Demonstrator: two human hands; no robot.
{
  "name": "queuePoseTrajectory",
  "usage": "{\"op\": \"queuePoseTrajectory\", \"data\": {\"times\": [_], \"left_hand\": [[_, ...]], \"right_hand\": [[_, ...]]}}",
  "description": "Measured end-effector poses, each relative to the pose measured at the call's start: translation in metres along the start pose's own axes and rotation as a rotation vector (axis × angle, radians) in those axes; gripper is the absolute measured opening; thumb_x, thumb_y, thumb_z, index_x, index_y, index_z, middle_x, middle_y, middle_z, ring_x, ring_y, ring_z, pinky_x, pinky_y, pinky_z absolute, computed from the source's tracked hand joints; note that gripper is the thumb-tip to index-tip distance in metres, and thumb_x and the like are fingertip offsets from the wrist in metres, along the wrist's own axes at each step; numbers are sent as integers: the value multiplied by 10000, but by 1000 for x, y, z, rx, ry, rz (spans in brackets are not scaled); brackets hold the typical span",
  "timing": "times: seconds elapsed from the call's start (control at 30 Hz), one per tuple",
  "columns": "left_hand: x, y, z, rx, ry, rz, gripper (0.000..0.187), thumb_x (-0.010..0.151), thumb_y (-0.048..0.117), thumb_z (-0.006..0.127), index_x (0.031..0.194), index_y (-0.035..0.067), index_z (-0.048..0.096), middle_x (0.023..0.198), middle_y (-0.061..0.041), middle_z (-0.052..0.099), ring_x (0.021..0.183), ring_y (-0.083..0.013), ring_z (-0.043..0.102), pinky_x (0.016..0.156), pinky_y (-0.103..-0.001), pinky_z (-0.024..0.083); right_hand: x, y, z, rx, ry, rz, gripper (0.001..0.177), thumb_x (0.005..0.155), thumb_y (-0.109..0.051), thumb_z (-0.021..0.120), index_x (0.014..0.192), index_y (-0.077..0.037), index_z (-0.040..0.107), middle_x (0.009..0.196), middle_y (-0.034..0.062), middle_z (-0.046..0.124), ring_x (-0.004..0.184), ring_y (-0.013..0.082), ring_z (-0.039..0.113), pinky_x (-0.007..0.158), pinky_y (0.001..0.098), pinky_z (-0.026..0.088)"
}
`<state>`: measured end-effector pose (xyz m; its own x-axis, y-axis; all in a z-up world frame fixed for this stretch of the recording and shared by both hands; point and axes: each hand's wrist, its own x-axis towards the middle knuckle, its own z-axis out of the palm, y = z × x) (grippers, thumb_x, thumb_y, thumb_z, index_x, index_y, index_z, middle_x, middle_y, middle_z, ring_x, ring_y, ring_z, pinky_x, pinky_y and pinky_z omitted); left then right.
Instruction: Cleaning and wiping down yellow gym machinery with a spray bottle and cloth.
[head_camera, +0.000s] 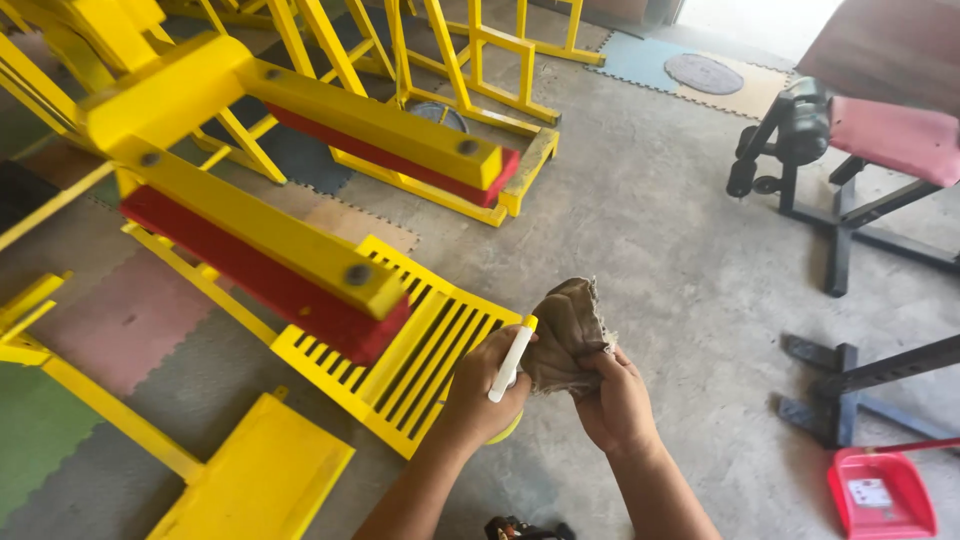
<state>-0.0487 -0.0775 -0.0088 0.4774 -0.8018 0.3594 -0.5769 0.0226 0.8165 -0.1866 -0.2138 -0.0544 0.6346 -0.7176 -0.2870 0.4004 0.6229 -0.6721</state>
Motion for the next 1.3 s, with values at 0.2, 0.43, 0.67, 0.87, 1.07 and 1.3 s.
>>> {"op": "queuePoseTrajectory", "data": {"times": [0.2,0.43,0.67,0.87,1.07,1.3], "left_hand": [[48,14,106,-34,-5,46,445,768,-19,619,1207,49,628,1177,-204,703,1099,-408,672,910,-446,554],[113,51,183,-142,-186,-146,578,800,39,634,1366,96,535,1071,-195,719,970,-374,721,847,-434,571],[207,43,249,-174,-236,-29,549,804,41,658,1341,89,554,1042,-185,736,962,-374,733,828,-434,587],[315,11,301,-223,-361,56,470,803,27,671,1267,61,603,1015,-187,740,961,-351,744,836,-416,598],[430,-3,312,-167,-488,79,406,802,29,681,1201,41,610,979,-179,747,923,-322,766,816,-390,612],[505,-38,332,-7,-457,76,337,795,35,682,1128,62,643,920,-169,756,870,-336,766,791,-406,616]], "right_hand": [[25,-89,-69,-44,32,-58,316,963,-14,447,1242,18,590,1226,151,657,1102,276,638,948,427,523],[33,-166,-114,23,116,-98,423,940,-42,428,1339,-9,568,1281,144,643,1135,268,641,975,420,513],[93,-227,-142,89,166,-176,468,928,-49,440,1383,-10,543,1344,140,619,1197,271,610,1022,427,481],[186,-280,-167,148,186,-221,473,940,-93,445,1395,14,522,1366,163,605,1222,292,596,1047,447,463],[278,-333,-164,215,260,-224,486,932,-95,427,1391,41,511,1368,186,602,1236,312,591,1083,466,453],[368,-365,-175,302,232,-138,501,932,-95,444,1408,53,494,1379,194,595,1248,315,589,1109,470,437]]}}
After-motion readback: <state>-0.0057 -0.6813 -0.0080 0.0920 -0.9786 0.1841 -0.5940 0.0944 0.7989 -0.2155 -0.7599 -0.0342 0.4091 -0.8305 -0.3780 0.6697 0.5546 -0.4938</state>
